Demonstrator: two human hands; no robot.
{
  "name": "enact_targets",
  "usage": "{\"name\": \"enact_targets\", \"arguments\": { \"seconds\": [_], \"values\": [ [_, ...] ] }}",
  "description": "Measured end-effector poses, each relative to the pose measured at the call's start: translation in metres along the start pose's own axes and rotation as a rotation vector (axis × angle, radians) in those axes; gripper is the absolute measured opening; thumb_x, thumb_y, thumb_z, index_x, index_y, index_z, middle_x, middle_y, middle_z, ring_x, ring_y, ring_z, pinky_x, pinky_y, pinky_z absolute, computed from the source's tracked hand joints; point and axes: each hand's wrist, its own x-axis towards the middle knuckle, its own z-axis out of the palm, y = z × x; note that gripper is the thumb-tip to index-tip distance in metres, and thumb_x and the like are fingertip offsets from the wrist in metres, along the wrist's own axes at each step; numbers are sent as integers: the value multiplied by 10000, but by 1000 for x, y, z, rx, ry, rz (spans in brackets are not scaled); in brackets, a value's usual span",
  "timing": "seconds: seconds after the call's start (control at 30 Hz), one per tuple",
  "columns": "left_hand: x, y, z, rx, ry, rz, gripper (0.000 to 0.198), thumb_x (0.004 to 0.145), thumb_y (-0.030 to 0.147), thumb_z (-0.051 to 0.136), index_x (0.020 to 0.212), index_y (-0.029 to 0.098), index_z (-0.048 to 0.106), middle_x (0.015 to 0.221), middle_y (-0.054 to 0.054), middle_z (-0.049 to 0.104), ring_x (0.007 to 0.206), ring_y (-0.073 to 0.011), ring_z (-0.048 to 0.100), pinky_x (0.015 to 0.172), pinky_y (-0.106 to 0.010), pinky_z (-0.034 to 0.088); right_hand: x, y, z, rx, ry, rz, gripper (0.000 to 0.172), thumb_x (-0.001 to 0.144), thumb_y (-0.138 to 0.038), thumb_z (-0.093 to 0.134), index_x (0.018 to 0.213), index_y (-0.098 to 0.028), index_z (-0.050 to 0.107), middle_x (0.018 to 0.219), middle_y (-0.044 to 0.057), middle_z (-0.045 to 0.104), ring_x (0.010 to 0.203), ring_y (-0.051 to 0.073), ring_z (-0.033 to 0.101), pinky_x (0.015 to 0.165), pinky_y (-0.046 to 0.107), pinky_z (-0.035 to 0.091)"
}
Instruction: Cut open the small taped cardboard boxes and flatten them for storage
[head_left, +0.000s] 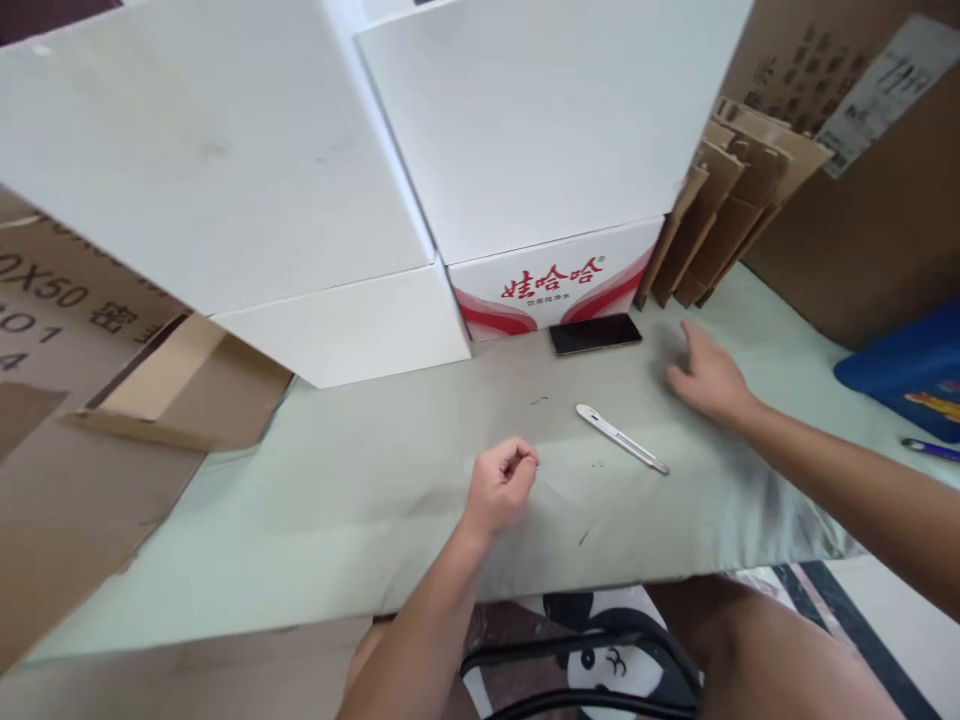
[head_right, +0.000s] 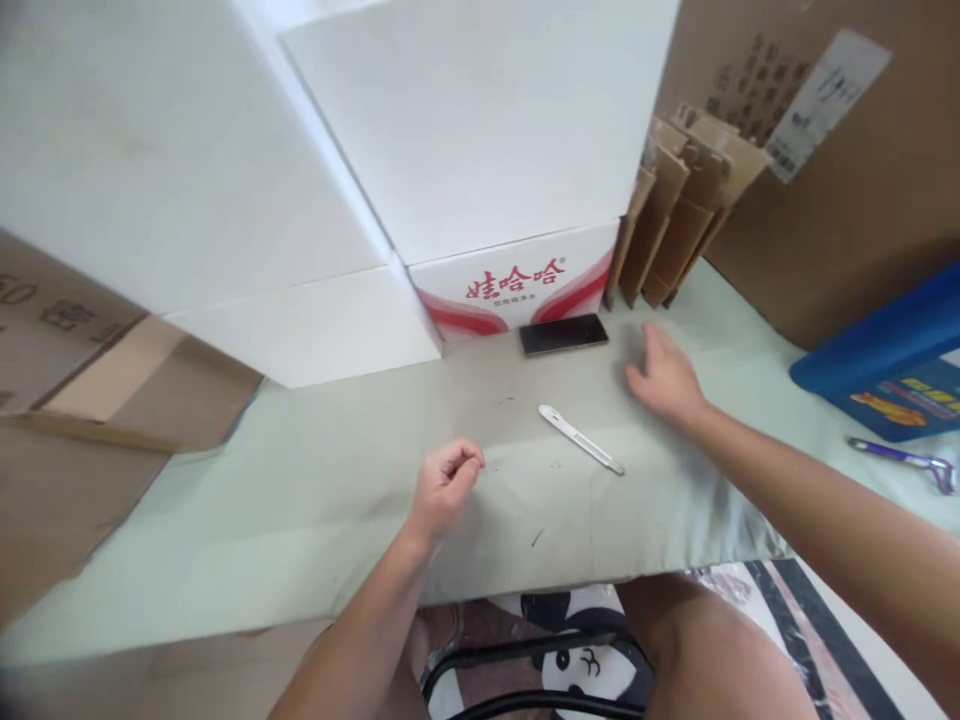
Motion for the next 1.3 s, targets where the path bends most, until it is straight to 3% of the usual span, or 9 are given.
{"name": "enact_targets", "arguments": {
  "seconds": [0.13,0.27,0.53,0.77,0.9,1.0,1.07,1.17,1.3],
  "values": [
    [-13,16,-38,-203,214,68,173,706,351,604,672,182,605,478,82,317,470,-75,240,481,-231,167,-38,-72,-14,13,-79,-253,696,822,-296,523,1501,-164,453,1534,195,557,1416,378,556,1160,559,490],
    [-25,26,-83,-405,428,136,199,728,350,547,654,181,621,474,63,342,472,-89,329,496,-235,245,-35,-170,-20,42,-90,-581,658,858,-264,545,1510,-238,459,1535,165,566,1405,365,573,1146,581,509],
    [-60,30,-162,-824,711,275,227,748,303,538,571,166,574,505,62,295,467,-64,287,485,-229,220,-32,-391,31,141,-237,-1157,588,865,-149,510,1449,-214,510,1512,166,584,1368,332,605,1094,569,542],
    [-83,29,-218,-1257,824,179,195,746,255,473,566,186,446,498,76,217,418,-55,236,458,-208,212,-28,-572,91,167,-276,-1305,588,817,-52,470,1367,-220,590,1559,134,521,1390,319,549,1093,522,509],
    [-85,25,-235,-1309,938,149,235,776,216,441,547,182,402,504,69,203,415,-52,213,447,-207,186,-21,-657,115,224,-212,-1265,728,796,-82,526,1507,-199,422,1608,133,458,1470,321,451,1162,541,422],
    [-84,22,-237,-1308,945,120,240,765,193,434,528,179,406,499,64,211,414,-51,211,444,-209,172,-12,-686,125,187,-206,-1197,736,788,-165,637,1483,-172,394,1457,145,586,1418,357,488,1200,602,339],
    [-84,21,-237,-1267,950,133,227,758,199,448,535,179,411,499,65,217,417,-48,216,444,-204,176,-9,-687,125,110,-230,-1147,538,822,-208,647,1338,-157,503,1275,141,671,1300,373,579,1192,633,314],
    [-90,23,-237,-1179,993,187,217,758,229,474,554,183,415,500,71,214,419,-47,220,442,-196,183,-11,-667,116,21,-247,-1109,199,893,-193,561,1085,-171,606,1077,117,718,1147,345,667,1171,599,332],
    [-104,35,-235,-1041,1103,342,223,770,230,488,562,189,421,505,67,225,424,-54,246,440,-196,210,-29,-618,90,16,-204,-1117,168,905,-173,502,1009,-198,633,1019,95,737,1059,309,687,1145,553,358]
  ]
}}
